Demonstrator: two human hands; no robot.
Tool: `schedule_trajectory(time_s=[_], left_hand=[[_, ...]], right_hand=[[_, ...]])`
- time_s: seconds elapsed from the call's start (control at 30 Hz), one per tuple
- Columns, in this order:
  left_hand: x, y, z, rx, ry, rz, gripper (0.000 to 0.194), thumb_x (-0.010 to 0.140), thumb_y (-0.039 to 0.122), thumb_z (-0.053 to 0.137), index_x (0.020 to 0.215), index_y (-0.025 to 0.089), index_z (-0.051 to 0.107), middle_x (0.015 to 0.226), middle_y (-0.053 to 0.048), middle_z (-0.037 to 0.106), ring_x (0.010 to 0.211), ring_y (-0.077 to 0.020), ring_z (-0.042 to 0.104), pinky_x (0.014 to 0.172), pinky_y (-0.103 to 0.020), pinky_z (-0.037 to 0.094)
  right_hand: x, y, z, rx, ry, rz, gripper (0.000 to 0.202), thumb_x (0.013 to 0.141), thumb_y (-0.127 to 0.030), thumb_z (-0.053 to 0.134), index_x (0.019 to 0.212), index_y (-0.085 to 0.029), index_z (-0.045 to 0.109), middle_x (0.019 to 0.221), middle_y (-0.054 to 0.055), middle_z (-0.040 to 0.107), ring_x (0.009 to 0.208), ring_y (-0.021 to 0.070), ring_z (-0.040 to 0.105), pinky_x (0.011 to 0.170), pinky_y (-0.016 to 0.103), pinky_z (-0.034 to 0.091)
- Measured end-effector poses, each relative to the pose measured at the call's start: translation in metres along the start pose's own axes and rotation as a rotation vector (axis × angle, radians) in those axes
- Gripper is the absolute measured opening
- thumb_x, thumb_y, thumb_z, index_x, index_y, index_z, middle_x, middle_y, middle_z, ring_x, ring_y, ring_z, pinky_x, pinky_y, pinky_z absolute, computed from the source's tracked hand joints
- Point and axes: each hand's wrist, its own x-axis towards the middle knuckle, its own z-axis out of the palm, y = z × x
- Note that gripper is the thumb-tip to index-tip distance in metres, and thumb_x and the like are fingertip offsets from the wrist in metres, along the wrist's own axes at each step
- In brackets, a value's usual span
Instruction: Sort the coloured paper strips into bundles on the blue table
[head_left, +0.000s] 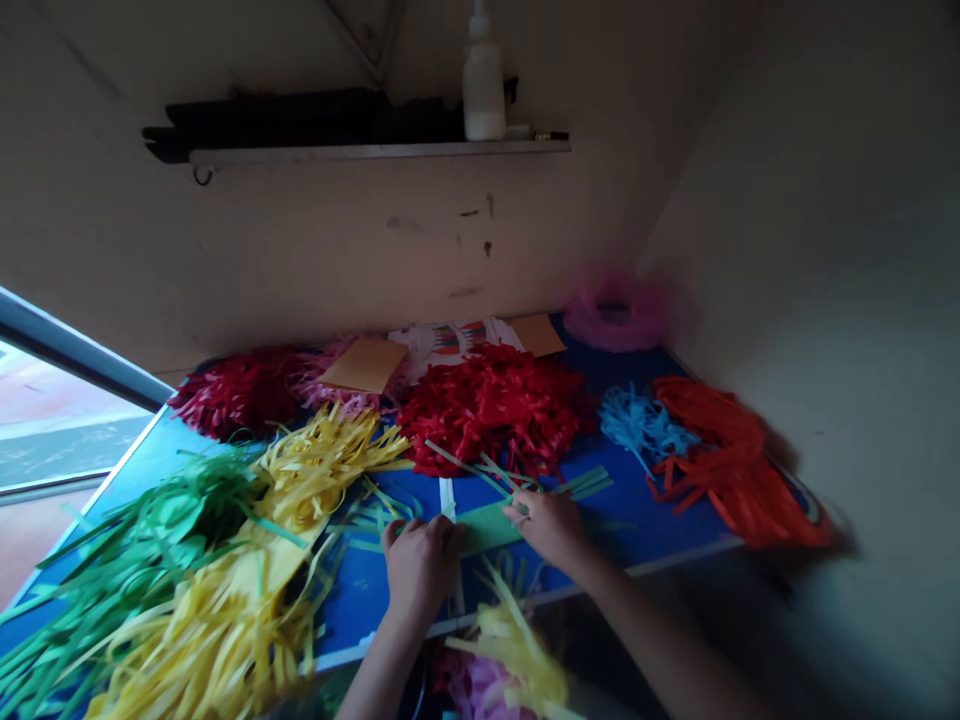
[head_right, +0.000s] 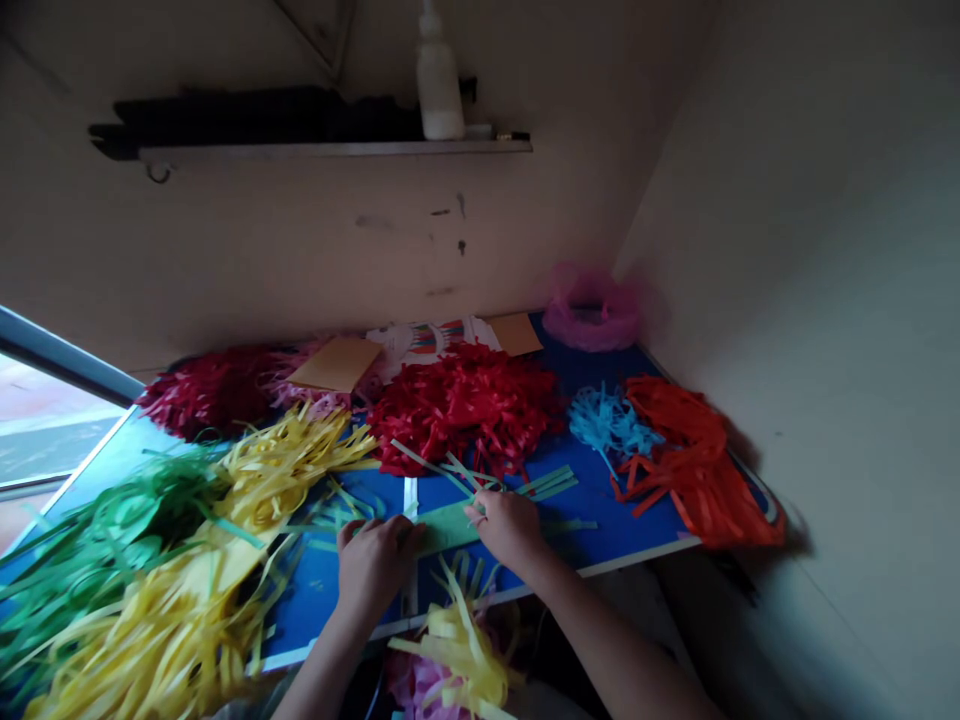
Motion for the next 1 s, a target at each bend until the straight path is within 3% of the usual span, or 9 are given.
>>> schedule_trajectory(time_s=[0.2,0.3,0.37,0.43,0.53,0.6,0.77,0.9,1.0], left_hand=[[0.001,0.002,0.000,0.027,-0.006,0.012,0.028,0.091,0.036,0.052,0.072,0.022,0.068,0.065,-0.005,0.070,0.079,-0.0249,0.065,0.093,-0.046,0.033],[0.001,0.004,0.000,0.049,0.082,0.043,0.016,0.090,0.031,0.056,0.089,0.023,0.070,0.089,-0.007,0.073,0.096,-0.0274,0.061,0.097,-0.048,0.030],[0.001,0.004,0.000,0.066,0.126,0.171,0.013,0.088,0.024,0.058,0.094,0.026,0.070,0.102,-0.006,0.071,0.103,-0.0274,0.058,0.099,-0.048,0.030],[0.002,0.001,0.000,0.076,0.109,0.326,0.015,0.086,0.017,0.060,0.088,0.027,0.070,0.099,-0.003,0.071,0.101,-0.0252,0.058,0.099,-0.047,0.032],[0.001,-0.004,-0.001,0.076,0.062,0.461,0.014,0.080,0.015,0.062,0.085,0.026,0.070,0.093,-0.002,0.071,0.099,-0.0246,0.059,0.106,-0.049,0.028],[-0.002,-0.006,-0.001,0.066,0.073,0.502,0.020,0.075,0.019,0.065,0.094,0.025,0.070,0.096,-0.004,0.071,0.103,-0.0276,0.058,0.112,-0.054,0.021],[-0.008,-0.004,0.007,0.037,0.130,0.407,0.026,0.077,0.015,0.059,0.100,0.024,0.069,0.099,-0.006,0.072,0.108,-0.0281,0.060,0.117,-0.059,0.008],[-0.009,-0.003,0.012,-0.041,0.153,0.334,0.027,0.079,0.010,0.054,0.098,0.024,0.067,0.101,-0.005,0.073,0.105,-0.0236,0.064,0.118,-0.059,-0.003],[-0.010,-0.002,0.009,-0.055,0.155,0.317,0.029,0.077,0.016,0.059,0.105,0.022,0.065,0.106,-0.008,0.072,0.108,-0.0266,0.063,0.116,-0.062,-0.008]], right_hand=[[0.004,-0.005,-0.001,-0.033,0.002,0.022,0.020,0.089,-0.040,0.060,0.081,-0.026,0.071,0.076,0.004,0.075,0.072,0.0221,0.069,0.058,0.027,0.037],[0.001,-0.007,-0.004,-0.056,0.047,0.048,0.014,0.087,-0.036,0.064,0.092,-0.025,0.070,0.086,0.005,0.074,0.078,0.0222,0.069,0.061,0.026,0.040],[-0.005,-0.005,-0.007,-0.091,0.128,0.034,0.019,0.088,-0.029,0.061,0.106,-0.024,0.066,0.105,0.007,0.071,0.085,0.0219,0.068,0.065,0.027,0.042],[-0.011,-0.001,-0.008,-0.118,0.149,-0.126,0.025,0.089,-0.021,0.056,0.112,-0.024,0.064,0.115,0.007,0.068,0.087,0.0205,0.067,0.069,0.028,0.043],[-0.015,0.006,-0.008,-0.097,0.011,-0.444,0.031,0.085,-0.015,0.054,0.111,-0.025,0.066,0.114,0.004,0.069,0.084,0.0192,0.067,0.071,0.027,0.044],[-0.010,0.011,-0.008,-0.062,-0.047,-0.479,0.033,0.083,-0.014,0.055,0.112,-0.024,0.066,0.115,0.004,0.069,0.084,0.0196,0.068,0.070,0.027,0.045],[0.004,0.018,-0.014,0.008,-0.038,-0.425,0.028,0.082,-0.012,0.054,0.106,-0.022,0.064,0.104,0.001,0.072,0.090,0.0179,0.068,0.076,0.026,0.045],[0.004,0.021,-0.015,0.018,-0.062,-0.470,0.035,0.074,-0.026,0.072,0.108,-0.021,0.064,0.113,0.005,0.069,0.089,0.0223,0.068,0.076,0.029,0.047],[0.011,0.027,-0.013,0.036,-0.054,-0.483,0.020,0.081,-0.026,0.069,0.100,-0.022,0.069,0.108,0.003,0.071,0.089,0.0198,0.068,0.076,0.027,0.047]])
